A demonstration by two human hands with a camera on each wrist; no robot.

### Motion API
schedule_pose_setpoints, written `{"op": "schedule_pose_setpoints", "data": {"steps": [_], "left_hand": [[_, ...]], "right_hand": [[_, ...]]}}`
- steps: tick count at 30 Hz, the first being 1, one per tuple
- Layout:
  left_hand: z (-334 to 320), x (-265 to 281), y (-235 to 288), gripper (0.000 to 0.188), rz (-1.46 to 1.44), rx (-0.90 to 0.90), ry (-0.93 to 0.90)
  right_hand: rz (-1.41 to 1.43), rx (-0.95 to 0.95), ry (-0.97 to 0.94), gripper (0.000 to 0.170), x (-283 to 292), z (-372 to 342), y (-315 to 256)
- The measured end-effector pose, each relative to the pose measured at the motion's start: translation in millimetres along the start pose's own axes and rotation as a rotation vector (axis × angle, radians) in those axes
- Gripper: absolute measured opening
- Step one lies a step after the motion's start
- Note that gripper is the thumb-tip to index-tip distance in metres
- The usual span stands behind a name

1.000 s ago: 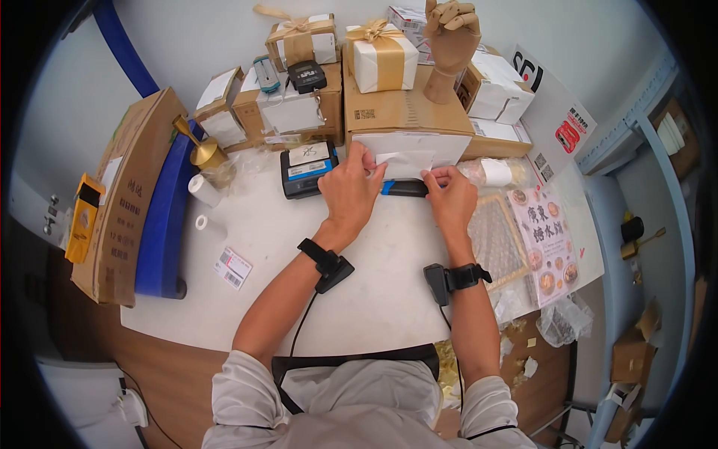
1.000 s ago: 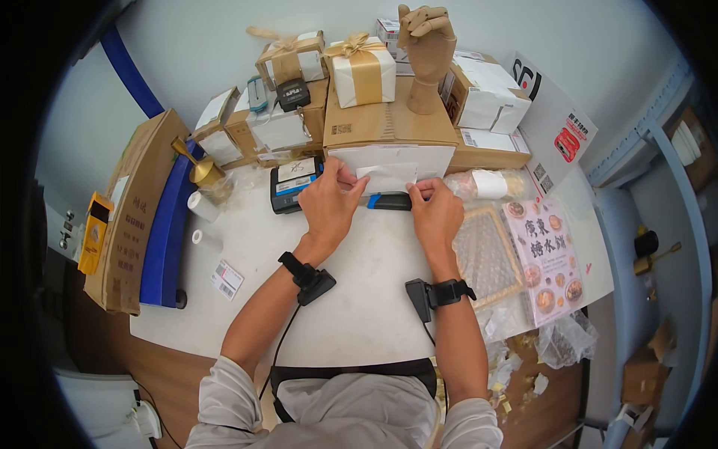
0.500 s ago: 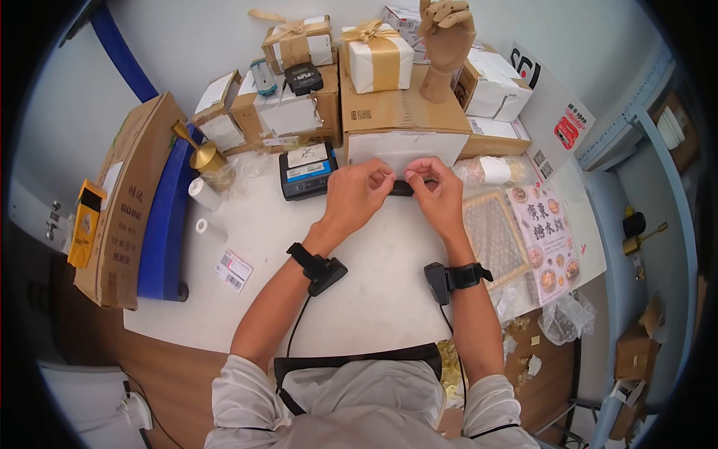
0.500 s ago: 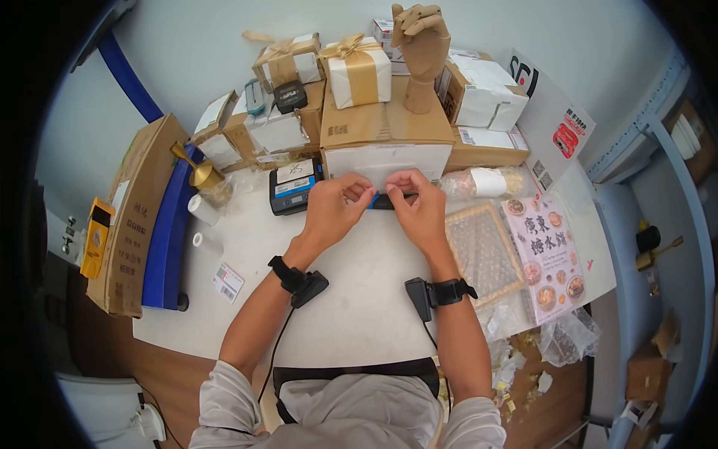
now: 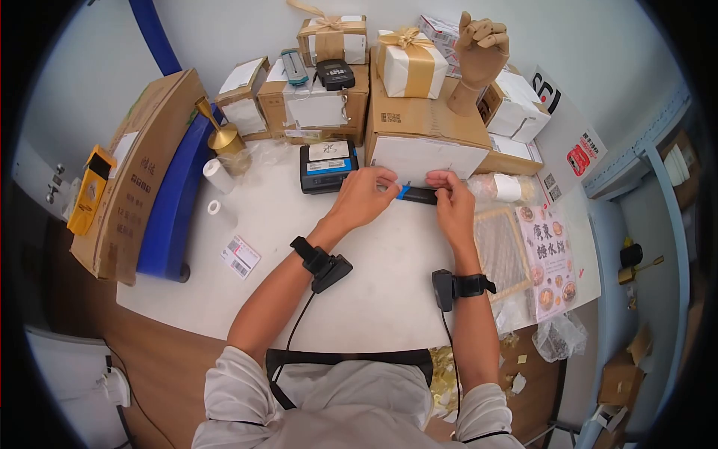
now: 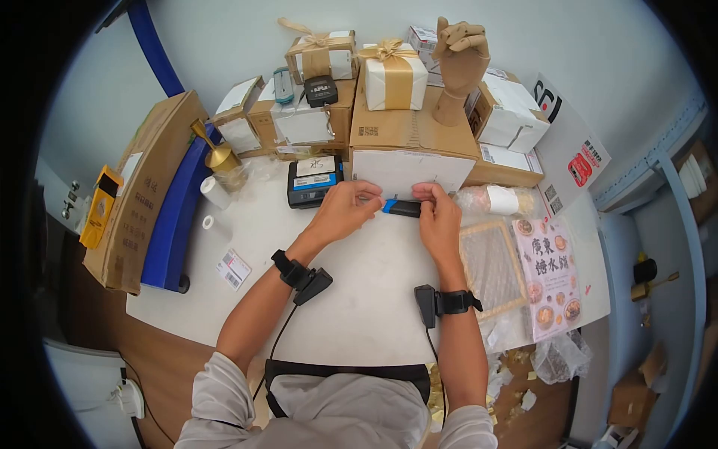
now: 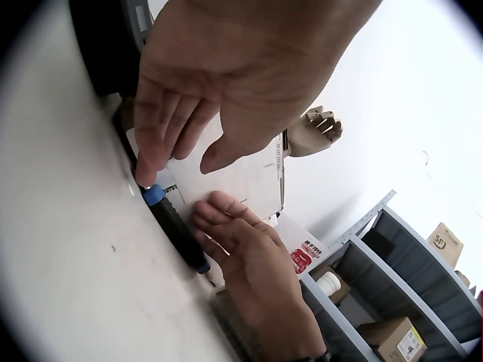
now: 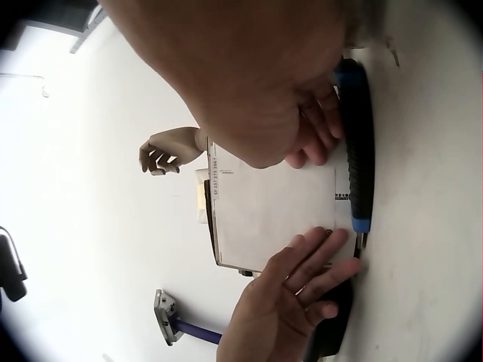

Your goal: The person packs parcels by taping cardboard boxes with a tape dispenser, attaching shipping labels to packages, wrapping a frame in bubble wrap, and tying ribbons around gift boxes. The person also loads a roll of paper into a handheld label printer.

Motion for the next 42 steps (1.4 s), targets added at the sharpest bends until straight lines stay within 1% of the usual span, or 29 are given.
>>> {"op": "schedule_pose_setpoints", "data": {"steps": [2, 4, 5, 7, 8, 10, 11, 13, 14, 16, 17, 19, 21, 23, 24, 26, 27, 29, 30, 32, 33, 35, 36, 38, 39, 40, 42], "left_hand": [[-2.7, 0.3, -3.0, 0.037, -0.029, 0.018, -0.014], [-5.1, 0.9, -0.7, 0.037, -0.076, -0.027, -0.008], [-6.7, 1.4, -2.2, 0.037, -0.086, -0.029, -0.006], [-16.6, 6.3, -0.7, 0.034, -0.178, 0.071, -0.068], [-22.9, 12.8, 0.7, 0.034, -0.188, 0.075, -0.059], [-38.3, 13.6, -1.3, 0.032, -0.238, 0.115, -0.203], [-44.5, 21.7, -3.9, 0.032, -0.244, 0.119, -0.188], [-62.2, 17.6, -15.0, 0.029, -0.276, 0.197, -0.356], [-67.6, 22.6, -20.3, 0.029, -0.286, 0.202, -0.342], [-78.7, 24.3, -32.7, 0.027, -0.344, 0.258, -0.383], [-81.1, 27.0, -38.0, 0.027, -0.354, 0.259, -0.371], [-87.0, 24.9, -44.9, 0.027, -0.478, 0.269, -0.409], [-86.5, 25.2, -49.8, 0.027, -0.525, 0.263, -0.421], [-85.3, 23.3, -51.8, 0.028, -0.571, 0.256, -0.441], [-85.2, 23.2, -51.4, 0.027, -0.590, 0.252, -0.453], [-86.2, 22.3, -54.2, 0.026, -0.617, 0.252, -0.463], [-86.2, 22.9, -55.3, 0.025, -0.632, 0.243, -0.458], [-85.6, 23.6, -57.6, 0.024, -0.652, 0.234, -0.452], [-84.9, 24.1, -58.1, 0.023, -0.666, 0.227, -0.447], [-84.6, 24.3, -59.3, 0.023, -0.687, 0.223, -0.442], [-84.7, 24.5, -58.9, 0.023, -0.693, 0.216, -0.442], [-84.7, 24.6, -59.4, 0.023, -0.701, 0.211, -0.441], [-84.7, 24.7, -59.6, 0.023, -0.705, 0.206, -0.437], [-85.0, 24.7, -59.5, 0.022, -0.708, 0.203, -0.434], [-85.1, 24.6, -59.5, 0.022, -0.701, 0.210, -0.432], [-85.2, 24.5, -59.9, 0.022, -0.694, 0.216, -0.430], [-85.3, 24.3, -60.0, 0.022, -0.696, 0.215, -0.428]], "right_hand": [[-0.030, 0.036, -0.025, 0.032, -4.5, -1.5, -6.5], [0.082, 0.116, -0.139, 0.032, -20.9, -4.3, -16.1], [0.072, 0.117, -0.144, 0.032, -22.3, -4.4, -16.2], [0.069, 0.073, -0.186, 0.032, -27.6, -4.4, -10.6], [0.064, 0.075, -0.199, 0.032, -27.6, -4.6, -7.1], [0.040, 0.052, -0.049, 0.032, -11.4, -1.3, 0.6], [0.040, 0.058, -0.064, 0.032, -11.3, -0.9, 1.5], [-0.085, 0.043, 0.085, 0.030, 3.7, -2.3, 1.4], [-0.086, 0.047, 0.067, 0.030, 0.8, -2.9, 0.2], [-0.106, 0.018, 0.181, 0.028, 8.4, -4.1, -0.1], [-0.129, 0.015, 0.175, 0.027, 7.6, -3.9, 1.3], [-0.132, 0.020, 0.133, 0.027, 4.5, -3.1, 0.8], [-0.141, 0.021, 0.094, 0.028, -2.3, -1.5, 2.7], [-0.047, 0.095, -0.031, 0.030, -16.7, -1.5, 2.1], [-0.055, 0.093, -0.036, 0.030, -20.8, -2.7, -3.0], [0.010, 0.103, -0.142, 0.030, -43.1, -8.0, -19.4], [0.007, 0.101, -0.148, 0.030, -47.9, -8.8, -19.8], [-0.081, 0.187, -0.233, 0.026, -60.9, -12.1, -26.8], [-0.085, 0.185, -0.238, 0.026, -61.9, -12.4, -28.1], [-0.015, 0.085, -0.124, 0.024, -51.0, -10.4, -24.9], [-0.018, 0.082, -0.128, 0.024, -49.5, -10.6, -24.0], [-0.103, 0.018, 0.016, 0.020, -29.6, -8.0, -16.2], [-0.104, 0.016, 0.011, 0.020, -28.1, -7.6, -15.4], [-0.189, -0.034, 0.143, 0.017, -11.8, -7.6, -10.6], [-0.172, 0.012, 0.203, 0.016, -5.4, -6.5, -7.8], [-0.172, 0.011, 0.202, 0.016, -3.0, -5.2, -1.6], [-0.177, 0.013, 0.273, 0.017, 6.0, -4.9, 4.7]]}}
Point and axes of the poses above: each hand's wrist, its own z-axis towards the middle knuckle, its own x-axis out of the back of the hand, y = z × x, the point moved 9 cm from there along z, towards the middle knuckle, and after that the axes turned 1 degree about x, right-handed, at the moved point
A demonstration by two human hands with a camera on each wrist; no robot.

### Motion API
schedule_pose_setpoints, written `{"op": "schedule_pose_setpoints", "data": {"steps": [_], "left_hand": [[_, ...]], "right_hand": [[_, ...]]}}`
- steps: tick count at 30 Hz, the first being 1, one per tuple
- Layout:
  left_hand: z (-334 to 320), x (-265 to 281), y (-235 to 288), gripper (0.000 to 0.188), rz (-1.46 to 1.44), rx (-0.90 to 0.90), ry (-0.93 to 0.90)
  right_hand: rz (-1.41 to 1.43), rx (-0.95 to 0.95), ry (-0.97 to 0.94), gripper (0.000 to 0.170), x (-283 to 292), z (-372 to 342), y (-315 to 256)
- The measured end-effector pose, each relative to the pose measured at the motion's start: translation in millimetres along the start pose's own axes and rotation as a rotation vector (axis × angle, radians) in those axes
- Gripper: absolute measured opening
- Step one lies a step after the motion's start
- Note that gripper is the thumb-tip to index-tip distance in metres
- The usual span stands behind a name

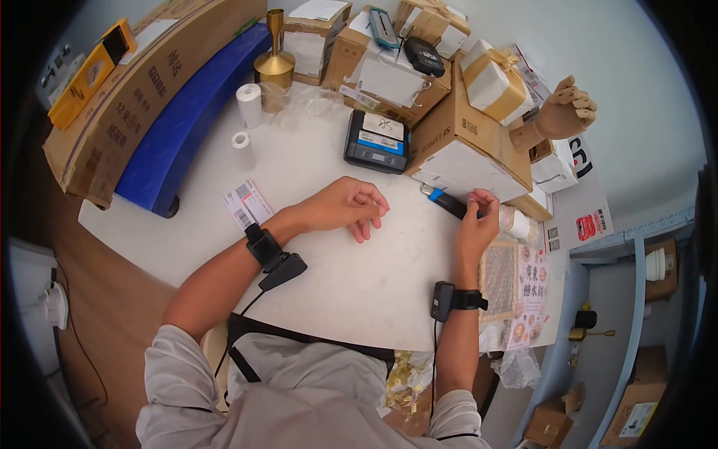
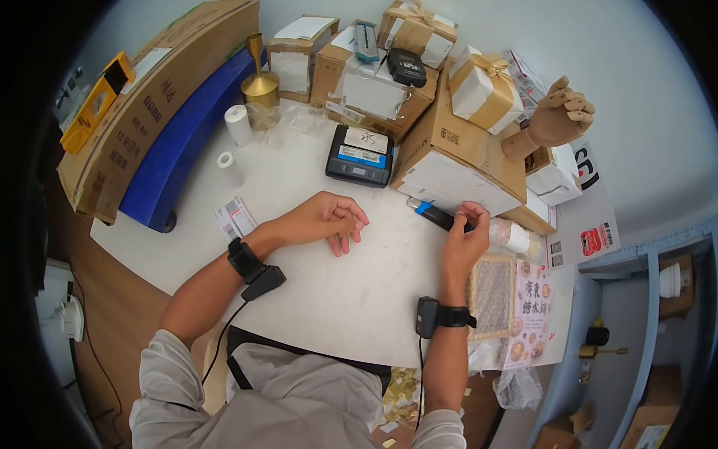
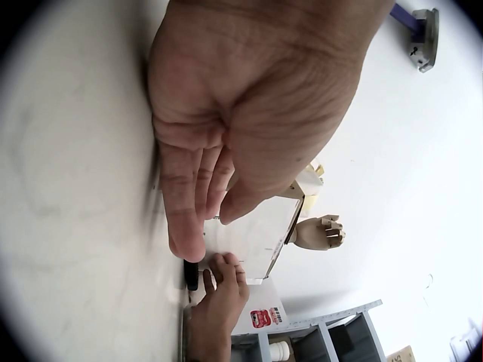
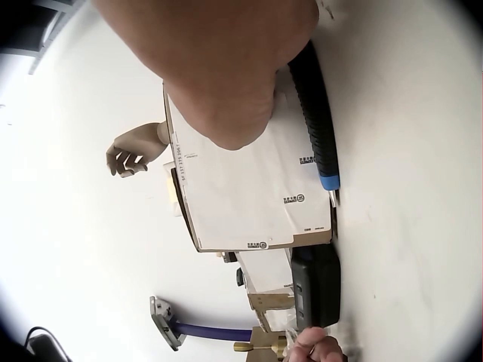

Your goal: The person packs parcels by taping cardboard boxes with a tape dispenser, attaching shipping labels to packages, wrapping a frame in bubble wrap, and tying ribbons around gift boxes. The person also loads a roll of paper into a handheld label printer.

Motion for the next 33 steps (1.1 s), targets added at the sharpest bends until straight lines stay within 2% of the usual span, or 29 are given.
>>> {"op": "schedule_pose_setpoints", "data": {"steps": [6, 13, 18, 20, 23, 25, 26, 28, 29, 30, 32, 33], "left_hand": [[0.9, 0.7, -1.6, 0.022, 0.000, -0.008, 0.002], [1.2, 2.4, -1.9, 0.024, -0.019, 0.001, 0.016], [1.7, 3.4, -3.6, 0.029, -0.030, 0.005, 0.028], [1.4, 2.4, -2.1, 0.029, -0.031, 0.003, 0.030], [-2.6, 8.5, 8.6, 0.023, -0.014, -0.053, 0.105], [-18.4, 40.1, 40.0, 0.023, 0.340, -0.275, 0.513], [-19.7, 43.0, 43.6, 0.023, 0.348, -0.268, 0.510], [-42.8, 55.6, 83.3, 0.041, 0.653, -0.505, 0.780], [-40.9, 62.2, 88.6, 0.061, 0.687, -0.500, 0.795], [-40.4, 64.4, 97.3, 0.061, 0.702, -0.503, 0.781], [-33.1, 46.5, 121.7, 0.073, 1.065, -0.577, 0.664], [-19.2, 48.5, 119.6, 0.090, 1.052, -0.475, 0.558]], "right_hand": [[-0.019, 0.049, -0.019, 0.018, -2.2, -1.6, 1.9], [0.040, 0.010, -0.017, 0.013, -4.5, -2.4, 2.7], [0.237, -0.166, -0.090, 0.016, -9.9, -7.1, 4.4], [0.249, -0.175, -0.137, 0.018, -12.6, -9.5, 5.1], [0.261, -0.173, -0.214, 0.020, -23.8, -14.8, -1.3], [0.261, -0.167, -0.238, 0.021, -29.2, -19.0, -6.0], [0.268, -0.162, -0.269, 0.021, -33.5, -20.6, -8.3], [0.283, -0.161, -0.294, 0.021, -38.5, -22.4, -10.4], [0.284, -0.159, -0.329, 0.021, -43.4, -24.0, -10.9], [0.285, -0.161, -0.361, 0.021, -47.2, -26.8, -10.8], [0.328, -0.177, -0.381, 0.022, -52.7, -30.7, -8.5], [0.364, -0.184, -0.419, 0.023, -56.5, -33.6, -10.1]]}}
Point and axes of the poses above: each hand's wrist, its own z-axis towards the middle knuckle, its own x-axis out of the back of the hand, y = z × x, the point moved 9 cm from there along z, towards the middle knuckle, and after that the axes turned 1 degree about x, right-handed, at the moved point
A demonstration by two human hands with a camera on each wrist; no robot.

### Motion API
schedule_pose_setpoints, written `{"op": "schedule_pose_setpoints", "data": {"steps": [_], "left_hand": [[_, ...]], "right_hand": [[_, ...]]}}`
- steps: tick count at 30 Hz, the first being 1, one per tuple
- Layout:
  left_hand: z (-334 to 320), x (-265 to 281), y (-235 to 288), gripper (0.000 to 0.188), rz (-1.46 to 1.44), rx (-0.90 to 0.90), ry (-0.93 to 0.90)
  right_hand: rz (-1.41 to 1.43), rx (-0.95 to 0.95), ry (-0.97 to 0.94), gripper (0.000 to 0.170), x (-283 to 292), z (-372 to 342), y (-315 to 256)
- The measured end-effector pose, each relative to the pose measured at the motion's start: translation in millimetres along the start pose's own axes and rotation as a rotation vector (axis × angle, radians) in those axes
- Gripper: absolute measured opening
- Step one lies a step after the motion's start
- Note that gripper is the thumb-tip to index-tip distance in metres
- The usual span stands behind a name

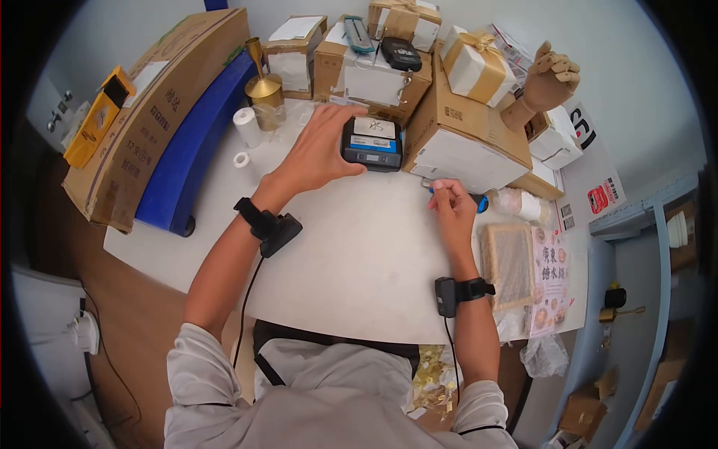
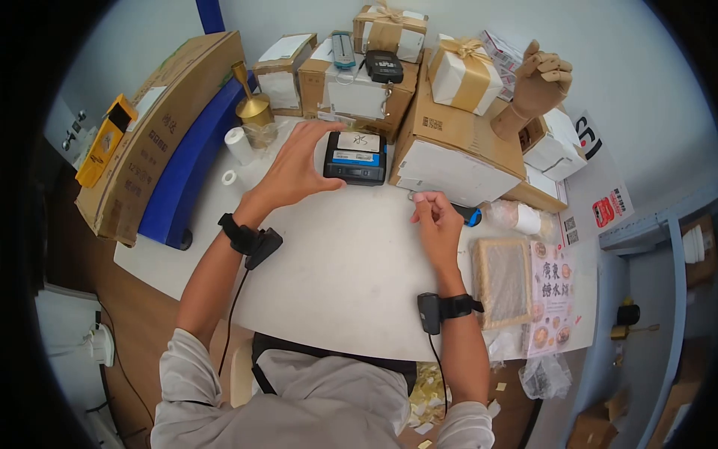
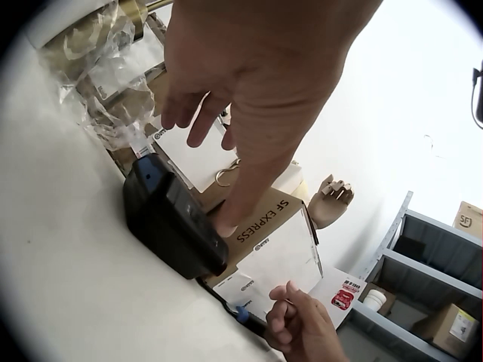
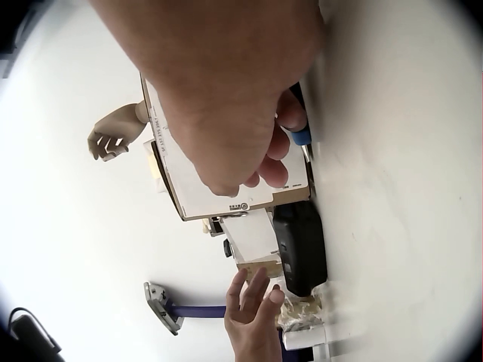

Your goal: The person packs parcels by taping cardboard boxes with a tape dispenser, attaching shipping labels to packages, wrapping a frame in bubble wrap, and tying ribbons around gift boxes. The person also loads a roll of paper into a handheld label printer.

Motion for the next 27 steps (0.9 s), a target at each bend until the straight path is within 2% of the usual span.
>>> {"op": "schedule_pose_setpoints", "data": {"steps": [1, 3, 4, 5, 7, 8, 14, 17, 21, 22, 23, 25, 27], "left_hand": [[5.9, -2.5, 1.9, 0.090, 0.011, -0.029, -0.015], [20.9, -19.9, -5.2, 0.097, 0.112, -0.018, -0.132], [25.2, -26.7, -7.8, 0.106, 0.179, -0.003, -0.185], [28.3, -31.2, -5.2, 0.106, 0.191, -0.041, -0.200], [31.2, -44.1, -21.5, 0.110, 0.274, 0.063, -0.275], [31.7, -47.7, -26.4, 0.112, 0.287, 0.056, -0.263], [12.5, -40.9, -5.3, 0.103, 0.268, 0.046, -0.207], [-7.9, -38.7, 9.7, 0.100, 0.244, 0.036, -0.225], [-37.5, -43.8, 31.9, 0.101, 0.149, -0.031, -0.297], [-43.5, -45.2, 37.8, 0.103, 0.129, -0.039, -0.325], [-47.9, -45.9, 37.9, 0.103, 0.134, -0.016, -0.325], [-53.8, -45.9, 43.6, 0.104, 0.032, -0.047, -0.351], [-51.7, -37.8, 39.0, 0.100, 0.004, -0.026, -0.331]], "right_hand": [[0.013, 0.008, 0.030, 0.023, 2.2, -1.9, -4.0], [-0.117, -0.006, -0.080, 0.024, -7.7, -4.0, -10.9], [-0.030, 0.060, -0.072, 0.026, -10.5, -4.1, -11.1], [-0.021, 0.070, -0.031, 0.026, -7.3, -4.6, -6.3], [-0.027, 0.085, -0.090, 0.026, -13.3, -5.5, -7.5], [-0.024, 0.090, -0.054, 0.026, -9.8, -5.4, -9.3], [-0.077, 0.100, -0.130, 0.030, -15.3, -10.9, -27.6], [-0.064, 0.171, -0.096, 0.032, -17.1, -10.9, -25.7], [-0.036, 0.126, -0.150, 0.031, -24.1, -11.4, -18.4], [-0.064, 0.164, -0.181, 0.038, -25.7, -11.7, -23.0], [-0.053, 0.158, -0.200, 0.038, -24.8, -12.6, -24.2], [0.007, -0.046, -0.309, 0.046, -29.2, -16.5, -26.3], [0.100, -0.116, -0.381, 0.054, -35.2, -18.4, -19.3]]}}
Point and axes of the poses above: each hand's wrist, its own z-axis towards the middle knuckle, its own x-axis out of the back of the hand, y = z × x, the point moved 9 cm from there along z, towards the middle knuckle, and after that the axes turned 1 degree about x, right-handed, at the moved point
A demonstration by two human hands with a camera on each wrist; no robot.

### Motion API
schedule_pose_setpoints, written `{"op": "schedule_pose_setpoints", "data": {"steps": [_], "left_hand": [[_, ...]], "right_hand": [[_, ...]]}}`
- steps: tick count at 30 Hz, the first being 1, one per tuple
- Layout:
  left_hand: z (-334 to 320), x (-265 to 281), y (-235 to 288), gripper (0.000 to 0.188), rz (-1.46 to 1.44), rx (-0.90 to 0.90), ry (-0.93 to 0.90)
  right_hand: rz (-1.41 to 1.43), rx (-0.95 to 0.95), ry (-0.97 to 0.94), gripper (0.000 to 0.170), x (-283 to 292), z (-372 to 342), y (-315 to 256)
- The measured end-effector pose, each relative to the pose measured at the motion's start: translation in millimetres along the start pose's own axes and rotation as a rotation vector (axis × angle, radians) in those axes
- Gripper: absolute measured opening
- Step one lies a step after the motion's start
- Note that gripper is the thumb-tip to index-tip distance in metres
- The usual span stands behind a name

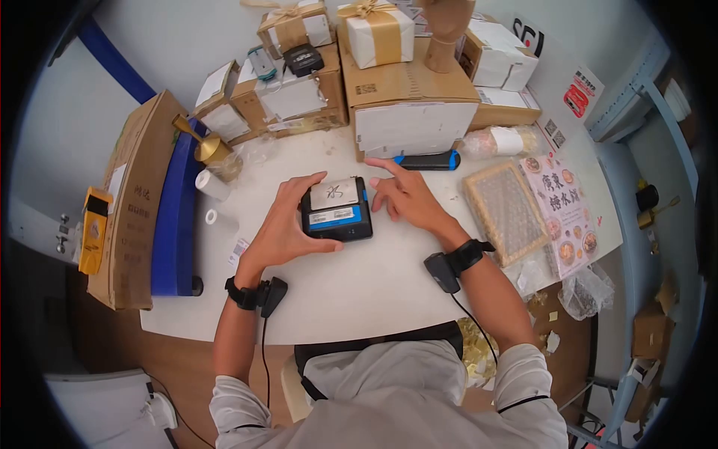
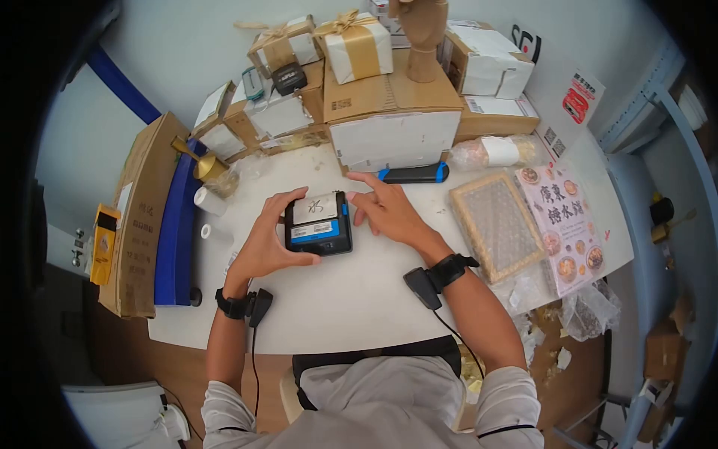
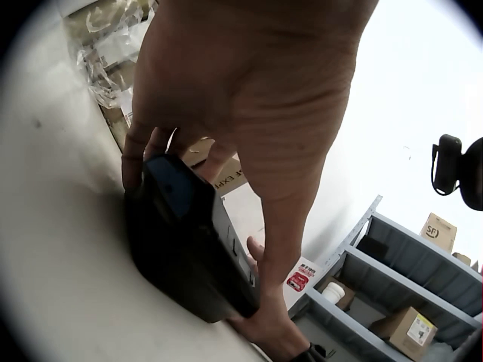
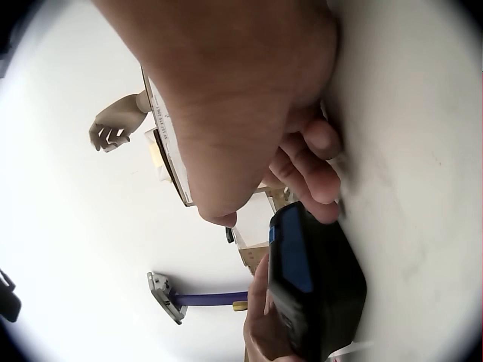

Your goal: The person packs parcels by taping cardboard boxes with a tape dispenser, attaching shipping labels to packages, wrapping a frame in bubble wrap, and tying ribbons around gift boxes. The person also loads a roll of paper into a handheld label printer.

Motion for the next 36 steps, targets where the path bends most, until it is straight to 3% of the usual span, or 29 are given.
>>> {"op": "schedule_pose_setpoints", "data": {"steps": [2, 3, 4, 7, 21, 24, 28, 30, 36], "left_hand": [[0.8, -3.5, -36.0, 0.088, -0.437, 0.233, 0.000], [1.0, -3.5, -43.7, 0.062, -0.511, 0.241, 0.036], [1.6, -6.2, -55.4, 0.062, -0.513, 0.253, 0.045], [1.9, -14.5, -71.6, 0.033, -0.761, 0.319, 0.085], [-7.8, -27.2, -74.2, 0.028, -0.875, 0.379, -0.023], [-7.3, -29.2, -74.9, 0.029, -0.883, 0.379, -0.048], [-8.0, -31.6, -75.3, 0.032, -0.920, 0.382, -0.057], [-8.6, -31.7, -74.1, 0.033, -0.907, 0.384, -0.054], [-8.3, -33.3, -70.2, 0.040, -0.893, 0.395, -0.047]], "right_hand": [[0.001, -0.092, -0.075, 0.054, -6.3, -2.1, -1.4], [0.023, -0.100, -0.099, 0.053, -8.9, -1.7, 0.5], [0.041, -0.112, -0.120, 0.053, -10.7, -1.3, 2.8], [0.115, -0.135, -0.131, 0.053, -12.1, -0.6, 3.8], [0.021, -0.147, -0.307, 0.051, -20.9, -4.0, 6.9], [0.043, -0.204, -0.310, 0.060, -22.9, -5.3, 4.5], [0.048, -0.202, -0.329, 0.061, -23.0, -4.0, 6.7], [0.079, -0.213, -0.319, 0.052, -22.1, -4.3, 9.1], [0.090, -0.240, -0.299, 0.060, -22.1, -3.0, 5.4]]}}
Point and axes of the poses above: each hand's wrist, its own z-axis towards the middle knuckle, its own x-axis out of the back of the hand, y = z × x, the point moved 9 cm from there along z, towards the middle knuckle, and after that the axes turned 1 degree about x, right-handed, at the moved point
